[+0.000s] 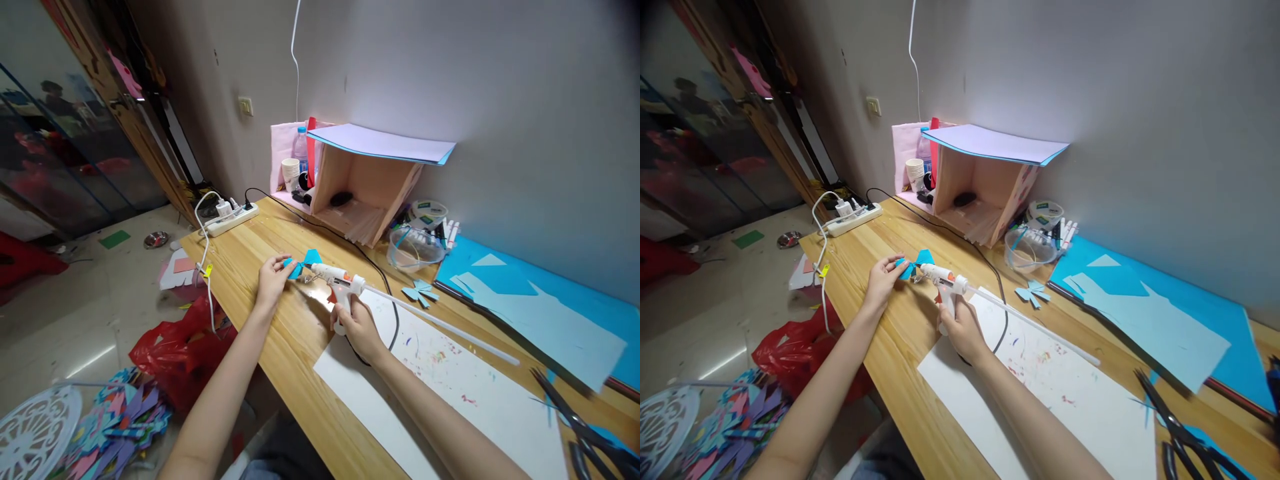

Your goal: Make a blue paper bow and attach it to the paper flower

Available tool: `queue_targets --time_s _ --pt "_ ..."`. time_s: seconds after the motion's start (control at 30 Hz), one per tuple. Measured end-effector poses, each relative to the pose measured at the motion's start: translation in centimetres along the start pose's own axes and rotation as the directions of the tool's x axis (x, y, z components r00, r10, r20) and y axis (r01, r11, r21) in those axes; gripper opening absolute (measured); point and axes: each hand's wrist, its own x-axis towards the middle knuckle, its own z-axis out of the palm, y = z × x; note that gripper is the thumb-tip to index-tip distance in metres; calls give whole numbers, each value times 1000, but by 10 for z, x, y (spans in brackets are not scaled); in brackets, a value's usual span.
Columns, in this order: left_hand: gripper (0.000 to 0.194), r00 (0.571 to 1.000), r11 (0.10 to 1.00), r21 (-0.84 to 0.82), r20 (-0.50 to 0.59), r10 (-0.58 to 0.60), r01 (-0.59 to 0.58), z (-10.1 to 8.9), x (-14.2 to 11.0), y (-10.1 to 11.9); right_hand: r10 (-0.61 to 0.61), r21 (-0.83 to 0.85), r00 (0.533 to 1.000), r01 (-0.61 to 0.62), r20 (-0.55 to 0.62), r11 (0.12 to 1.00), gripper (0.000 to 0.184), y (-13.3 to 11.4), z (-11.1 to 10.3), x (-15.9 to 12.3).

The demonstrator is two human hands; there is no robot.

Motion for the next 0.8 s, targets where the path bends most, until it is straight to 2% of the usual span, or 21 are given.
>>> queue_targets --time_s 0.8 --pt "47 1000 999 -40 -16 9 -9 -1 -2 -4 23 -100 1000 -25 -21 995 21 7 4 1"
